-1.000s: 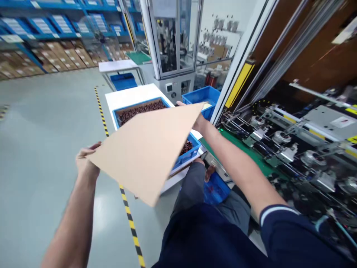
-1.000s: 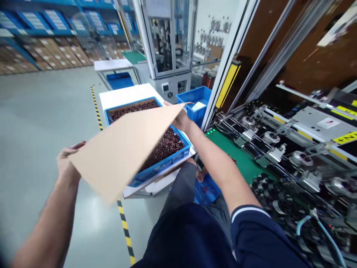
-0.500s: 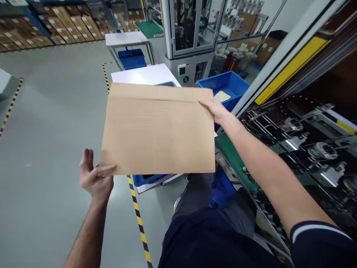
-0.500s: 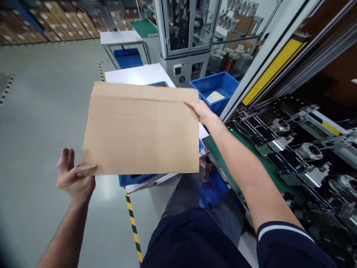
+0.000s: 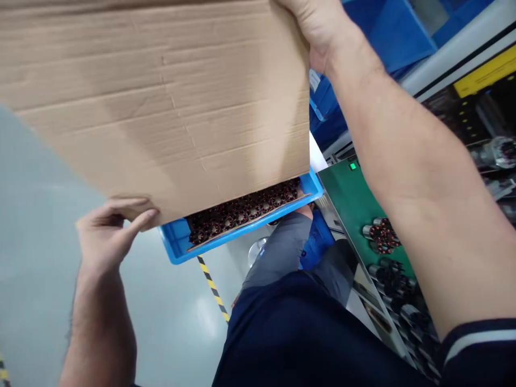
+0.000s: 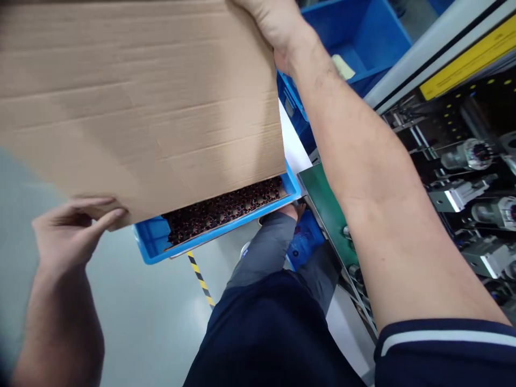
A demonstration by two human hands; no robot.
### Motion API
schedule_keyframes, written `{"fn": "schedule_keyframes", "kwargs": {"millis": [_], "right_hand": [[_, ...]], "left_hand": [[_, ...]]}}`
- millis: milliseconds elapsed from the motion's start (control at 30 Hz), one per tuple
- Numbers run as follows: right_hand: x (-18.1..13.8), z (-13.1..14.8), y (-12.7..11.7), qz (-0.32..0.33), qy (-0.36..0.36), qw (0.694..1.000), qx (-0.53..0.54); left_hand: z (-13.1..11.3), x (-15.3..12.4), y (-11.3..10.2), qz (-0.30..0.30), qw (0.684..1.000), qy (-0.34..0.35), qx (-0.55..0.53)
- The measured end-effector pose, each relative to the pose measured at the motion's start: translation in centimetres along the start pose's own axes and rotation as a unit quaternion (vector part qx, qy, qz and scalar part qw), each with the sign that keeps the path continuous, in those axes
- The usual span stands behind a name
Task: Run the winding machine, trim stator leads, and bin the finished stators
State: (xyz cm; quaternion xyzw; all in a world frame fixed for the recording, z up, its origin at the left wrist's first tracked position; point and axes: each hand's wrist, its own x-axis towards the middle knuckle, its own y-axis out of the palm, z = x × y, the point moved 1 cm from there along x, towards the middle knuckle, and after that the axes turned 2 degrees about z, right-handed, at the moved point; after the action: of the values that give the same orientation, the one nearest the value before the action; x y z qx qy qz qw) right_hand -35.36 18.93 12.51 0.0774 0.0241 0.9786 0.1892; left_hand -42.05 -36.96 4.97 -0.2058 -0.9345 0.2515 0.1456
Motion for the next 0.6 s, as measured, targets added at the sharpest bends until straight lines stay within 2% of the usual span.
{"fn": "schedule_keyframes", "kwargs": {"millis": [100,200,300,400,600], "right_hand": [[-1.4,-2.8,0.4,-0.009,-0.013,1.000,0.005],[-3.2,-5.7,0.6,0.011,0.002,1.000,0.016],[-4.5,-7.8,0.5,-0.005,0.021,1.000,0.020],[-4.6,-8.7,0.3,-0.007,0.016,1.000,0.025],[-3.1,-9.3,-0.1,0.009,0.011,0.999,-0.044]], "left_hand": [[0.2,-2.1,0.6,0.058,0.997,-0.031,0.050],[0.7,-4.2,1.6,0.088,0.989,-0.052,0.104],[0.8,-5.8,2.5,0.066,0.986,-0.022,0.150],[0.6,-6.7,3.1,0.040,0.986,0.004,0.163],[0.8,-7.1,3.5,0.009,0.988,-0.010,0.157]]}}
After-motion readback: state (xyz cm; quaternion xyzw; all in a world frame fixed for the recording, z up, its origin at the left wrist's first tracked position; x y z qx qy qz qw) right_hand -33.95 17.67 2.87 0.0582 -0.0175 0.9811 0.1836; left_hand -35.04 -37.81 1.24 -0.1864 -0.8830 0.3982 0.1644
